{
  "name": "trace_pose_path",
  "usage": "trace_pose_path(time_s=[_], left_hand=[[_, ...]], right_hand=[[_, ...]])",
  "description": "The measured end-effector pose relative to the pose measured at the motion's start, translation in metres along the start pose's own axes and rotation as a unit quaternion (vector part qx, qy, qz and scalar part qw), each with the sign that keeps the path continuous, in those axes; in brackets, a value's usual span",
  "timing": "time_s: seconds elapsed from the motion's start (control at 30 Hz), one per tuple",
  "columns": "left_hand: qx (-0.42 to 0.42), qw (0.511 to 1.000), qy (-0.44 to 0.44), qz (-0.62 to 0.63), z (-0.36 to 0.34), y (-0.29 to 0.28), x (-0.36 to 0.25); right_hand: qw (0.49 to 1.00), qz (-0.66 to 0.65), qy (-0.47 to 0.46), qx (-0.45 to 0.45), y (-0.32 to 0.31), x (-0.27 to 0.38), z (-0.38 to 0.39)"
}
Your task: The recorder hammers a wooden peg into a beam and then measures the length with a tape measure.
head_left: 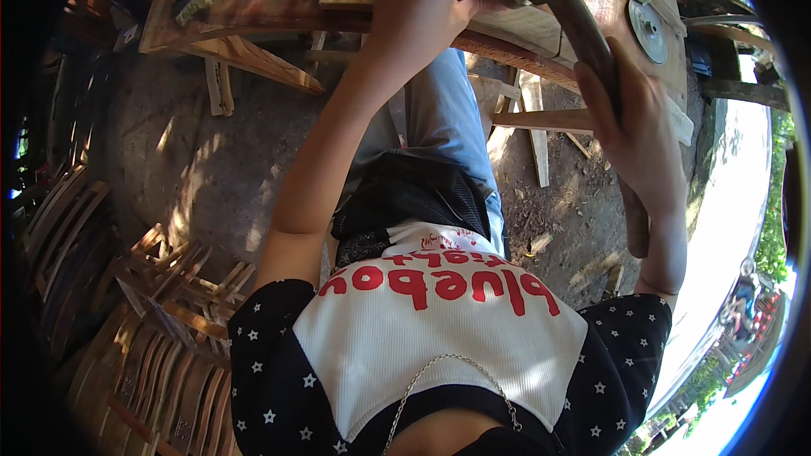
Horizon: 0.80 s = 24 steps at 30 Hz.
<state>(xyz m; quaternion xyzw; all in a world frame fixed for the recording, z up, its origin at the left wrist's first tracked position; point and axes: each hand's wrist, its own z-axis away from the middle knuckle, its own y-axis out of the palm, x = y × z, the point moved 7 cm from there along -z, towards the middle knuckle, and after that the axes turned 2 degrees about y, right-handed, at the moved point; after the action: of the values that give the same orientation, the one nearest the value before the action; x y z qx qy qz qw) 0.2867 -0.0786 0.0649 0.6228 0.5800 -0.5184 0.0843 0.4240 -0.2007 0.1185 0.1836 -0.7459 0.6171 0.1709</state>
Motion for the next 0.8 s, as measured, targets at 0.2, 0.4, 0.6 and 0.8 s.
trace_pose_path(time_s=[0.2,0.4,0.6,0.8], left_hand=[[-0.015,0.995,-0.019,0.094,-0.008,-0.007,0.006],[0.013,0.998,-0.029,0.051,-0.006,-0.001,0.004],[0.016,0.999,-0.032,0.020,-0.006,0.000,0.003],[0.017,0.999,-0.042,0.030,-0.006,0.000,0.005]], right_hand=[[0.999,-0.046,0.020,0.008,-0.002,0.003,0.004],[0.998,-0.025,0.049,-0.023,-0.007,-0.007,0.010],[0.997,-0.031,0.070,-0.016,-0.007,-0.010,0.013],[0.997,-0.031,0.067,-0.016,-0.009,-0.008,0.011]])
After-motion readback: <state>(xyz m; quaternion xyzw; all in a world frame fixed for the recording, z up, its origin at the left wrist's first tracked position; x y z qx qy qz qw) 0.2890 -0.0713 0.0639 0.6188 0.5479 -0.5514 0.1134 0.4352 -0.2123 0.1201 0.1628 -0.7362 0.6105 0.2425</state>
